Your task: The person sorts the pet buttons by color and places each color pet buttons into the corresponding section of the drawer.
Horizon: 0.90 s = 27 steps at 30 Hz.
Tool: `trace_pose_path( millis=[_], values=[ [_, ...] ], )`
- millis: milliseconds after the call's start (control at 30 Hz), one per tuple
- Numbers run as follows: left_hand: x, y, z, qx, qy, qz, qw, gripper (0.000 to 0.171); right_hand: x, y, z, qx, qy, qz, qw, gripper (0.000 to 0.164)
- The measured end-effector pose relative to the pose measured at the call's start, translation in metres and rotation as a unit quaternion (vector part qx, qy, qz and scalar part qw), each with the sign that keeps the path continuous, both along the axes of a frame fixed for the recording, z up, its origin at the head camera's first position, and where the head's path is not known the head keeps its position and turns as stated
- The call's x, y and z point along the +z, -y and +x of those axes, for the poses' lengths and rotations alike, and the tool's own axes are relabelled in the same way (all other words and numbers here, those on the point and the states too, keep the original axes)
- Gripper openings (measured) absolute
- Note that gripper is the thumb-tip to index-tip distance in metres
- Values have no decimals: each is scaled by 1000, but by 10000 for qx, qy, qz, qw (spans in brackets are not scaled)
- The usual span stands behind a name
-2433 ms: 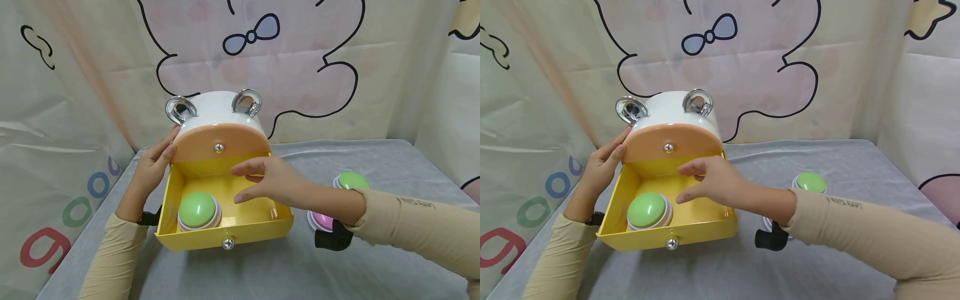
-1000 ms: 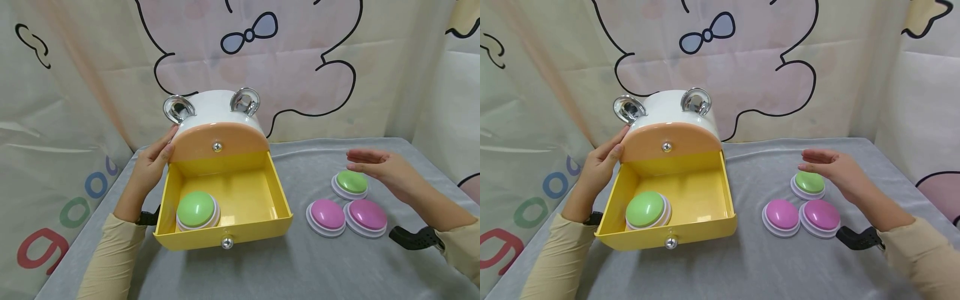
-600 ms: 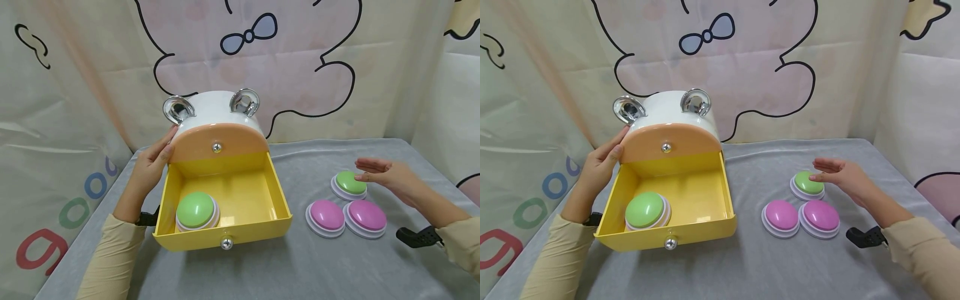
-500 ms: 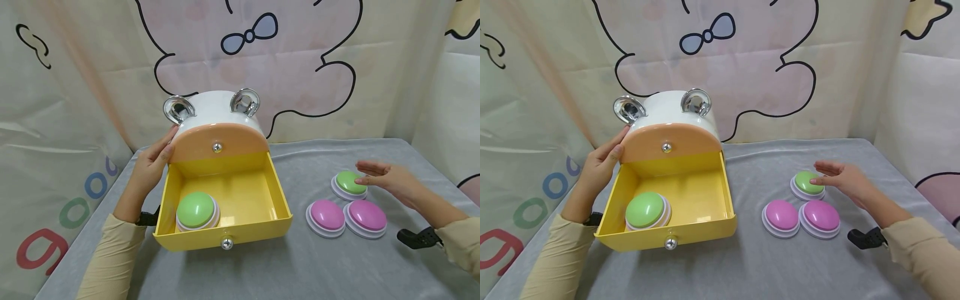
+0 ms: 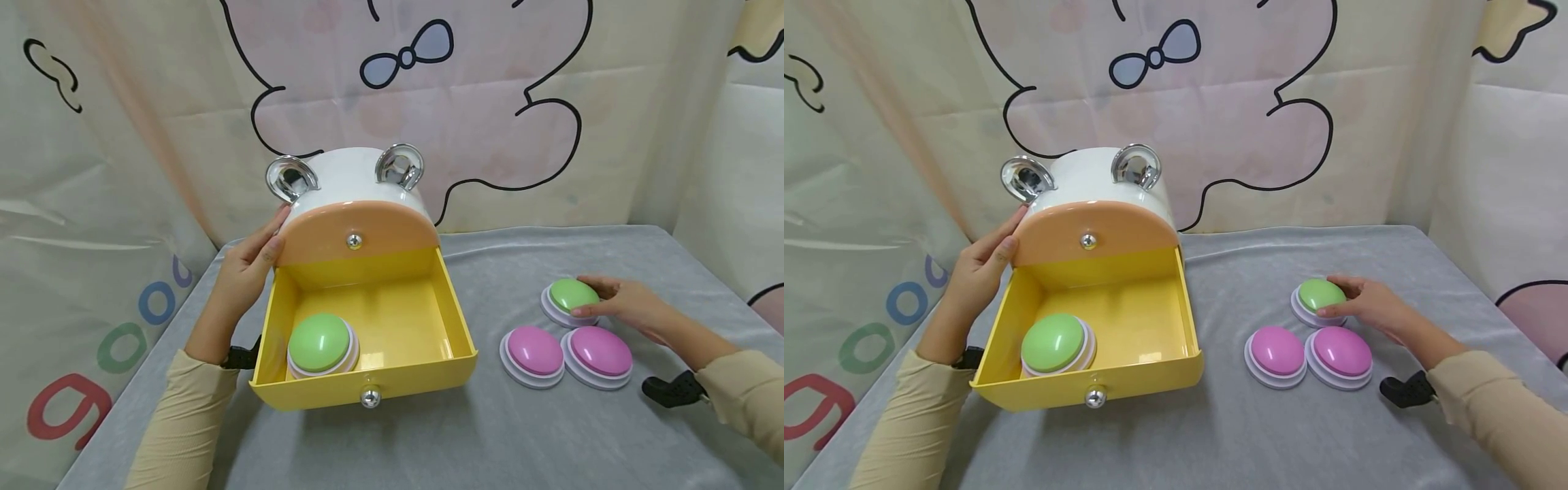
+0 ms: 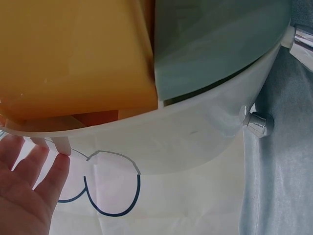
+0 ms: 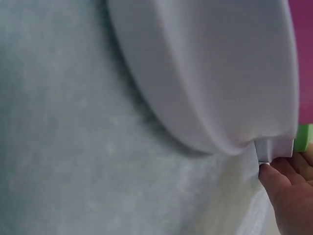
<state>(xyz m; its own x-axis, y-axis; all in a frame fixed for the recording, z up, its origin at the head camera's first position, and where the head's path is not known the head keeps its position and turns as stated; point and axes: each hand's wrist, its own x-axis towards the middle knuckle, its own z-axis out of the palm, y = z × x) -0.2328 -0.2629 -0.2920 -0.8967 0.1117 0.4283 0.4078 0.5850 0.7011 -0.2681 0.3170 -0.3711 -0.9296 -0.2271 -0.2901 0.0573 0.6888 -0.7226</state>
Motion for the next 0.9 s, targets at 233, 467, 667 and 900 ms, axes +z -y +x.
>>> trace_pose_path(
  millis=[233, 467, 667, 900],
  values=[
    [0, 1, 0, -49, -104, 12, 9999, 44, -1, 2, 0, -42, -119, 229, 9997, 94],
    [0, 1, 1, 2, -115, -36, 9999, 44, 11, 12, 0, -150, -639, 738, 9951, 89],
    [1, 0, 2, 46, -31, -39, 10000, 44, 37, 31, -1, -248, -1044, 647, 9921, 79],
    [0, 0, 0, 46, -38, -18, 10000, 43, 73, 59, 3, -116, -1176, 342, 9924, 75]
  ],
)
